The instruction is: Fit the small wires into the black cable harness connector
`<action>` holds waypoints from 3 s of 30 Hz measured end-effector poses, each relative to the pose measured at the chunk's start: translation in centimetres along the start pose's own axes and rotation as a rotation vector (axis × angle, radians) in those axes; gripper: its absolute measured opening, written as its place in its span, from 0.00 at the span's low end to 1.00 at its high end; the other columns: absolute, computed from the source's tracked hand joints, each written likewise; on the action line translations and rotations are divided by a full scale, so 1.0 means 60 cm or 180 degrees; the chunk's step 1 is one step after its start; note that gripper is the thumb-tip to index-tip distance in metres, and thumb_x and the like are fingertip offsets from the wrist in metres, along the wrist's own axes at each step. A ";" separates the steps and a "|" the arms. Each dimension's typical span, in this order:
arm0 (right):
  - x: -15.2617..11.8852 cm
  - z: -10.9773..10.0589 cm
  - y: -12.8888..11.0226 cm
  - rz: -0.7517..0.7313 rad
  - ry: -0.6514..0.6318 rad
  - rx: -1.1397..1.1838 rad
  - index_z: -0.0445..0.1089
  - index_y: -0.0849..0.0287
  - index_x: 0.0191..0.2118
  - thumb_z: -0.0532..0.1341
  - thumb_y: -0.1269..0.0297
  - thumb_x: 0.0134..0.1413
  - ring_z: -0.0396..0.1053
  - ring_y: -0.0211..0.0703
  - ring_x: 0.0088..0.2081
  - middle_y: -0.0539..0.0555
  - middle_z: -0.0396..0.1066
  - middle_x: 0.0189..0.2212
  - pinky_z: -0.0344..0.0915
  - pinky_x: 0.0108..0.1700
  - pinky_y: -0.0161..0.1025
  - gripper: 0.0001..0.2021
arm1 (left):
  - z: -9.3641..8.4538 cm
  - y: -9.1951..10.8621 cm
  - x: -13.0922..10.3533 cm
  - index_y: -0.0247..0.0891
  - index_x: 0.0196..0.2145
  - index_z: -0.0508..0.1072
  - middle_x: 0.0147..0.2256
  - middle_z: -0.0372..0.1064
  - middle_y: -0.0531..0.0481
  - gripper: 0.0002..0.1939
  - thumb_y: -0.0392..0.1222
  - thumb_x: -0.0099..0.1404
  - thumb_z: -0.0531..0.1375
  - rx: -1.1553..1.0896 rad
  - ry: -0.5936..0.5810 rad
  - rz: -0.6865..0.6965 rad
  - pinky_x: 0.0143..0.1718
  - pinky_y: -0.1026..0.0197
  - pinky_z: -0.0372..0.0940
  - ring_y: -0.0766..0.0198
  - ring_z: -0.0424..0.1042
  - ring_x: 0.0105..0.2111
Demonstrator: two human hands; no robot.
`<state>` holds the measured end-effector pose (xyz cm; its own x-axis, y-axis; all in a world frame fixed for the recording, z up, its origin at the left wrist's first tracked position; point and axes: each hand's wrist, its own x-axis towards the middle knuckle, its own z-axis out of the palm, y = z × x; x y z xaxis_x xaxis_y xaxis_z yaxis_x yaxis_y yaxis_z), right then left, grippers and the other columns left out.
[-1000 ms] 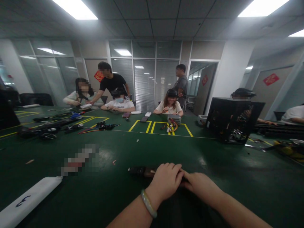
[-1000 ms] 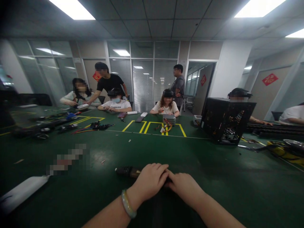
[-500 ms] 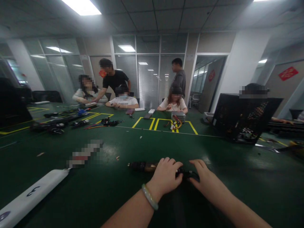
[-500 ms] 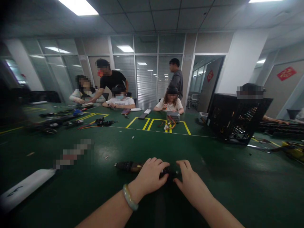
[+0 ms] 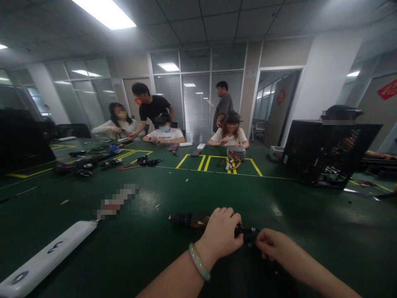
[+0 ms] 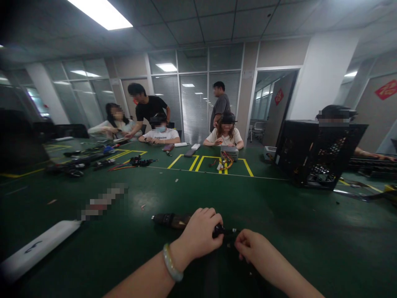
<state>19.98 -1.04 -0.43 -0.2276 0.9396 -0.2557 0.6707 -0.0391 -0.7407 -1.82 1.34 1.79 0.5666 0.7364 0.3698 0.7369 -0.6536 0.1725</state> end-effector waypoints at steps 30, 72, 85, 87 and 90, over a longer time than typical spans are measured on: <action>0.012 0.011 0.013 -0.0615 0.0442 0.0414 0.69 0.59 0.37 0.58 0.67 0.59 0.73 0.39 0.30 0.50 0.75 0.29 0.64 0.30 0.31 0.04 | 0.010 0.021 0.003 0.40 0.35 0.69 0.36 0.66 0.52 0.01 0.39 0.65 0.58 0.0162 -0.0340 0.0212 0.38 0.60 0.59 0.61 0.67 0.37; 0.002 0.017 -0.006 -0.0770 0.0712 -0.0009 0.69 0.58 0.34 0.59 0.65 0.56 0.68 0.38 0.28 0.48 0.72 0.27 0.59 0.28 0.31 0.03 | 0.000 0.020 -0.007 0.40 0.35 0.69 0.34 0.70 0.52 0.02 0.38 0.63 0.58 -0.0357 -0.0003 -0.0024 0.41 0.56 0.60 0.59 0.68 0.37; 0.013 0.023 0.006 -0.0622 0.0638 0.0180 0.69 0.59 0.34 0.59 0.66 0.56 0.68 0.37 0.27 0.48 0.71 0.27 0.57 0.25 0.29 0.04 | 0.004 0.017 -0.005 0.40 0.37 0.71 0.37 0.70 0.51 0.03 0.38 0.64 0.59 -0.0333 -0.0126 -0.0080 0.42 0.56 0.59 0.59 0.68 0.39; 0.012 0.022 0.002 -0.0623 0.0641 0.0175 0.69 0.59 0.34 0.59 0.66 0.56 0.68 0.37 0.27 0.48 0.71 0.27 0.57 0.25 0.29 0.03 | 0.006 0.018 -0.006 0.40 0.37 0.70 0.36 0.70 0.52 0.03 0.38 0.64 0.60 -0.0380 -0.0091 -0.0087 0.43 0.56 0.58 0.60 0.68 0.39; 0.008 0.020 -0.004 -0.0668 0.0684 0.0138 0.69 0.59 0.33 0.59 0.67 0.55 0.68 0.37 0.27 0.48 0.71 0.26 0.58 0.26 0.30 0.03 | 0.009 0.022 -0.007 0.41 0.38 0.70 0.37 0.69 0.53 0.03 0.36 0.64 0.59 -0.0364 -0.0013 -0.0043 0.46 0.55 0.57 0.59 0.67 0.40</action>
<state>18.85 -1.00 -1.11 -0.2004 0.9789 0.0396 0.5929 0.1533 -0.7905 -0.93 0.26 1.38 0.5585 0.7458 0.3631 0.6978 -0.6591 0.2804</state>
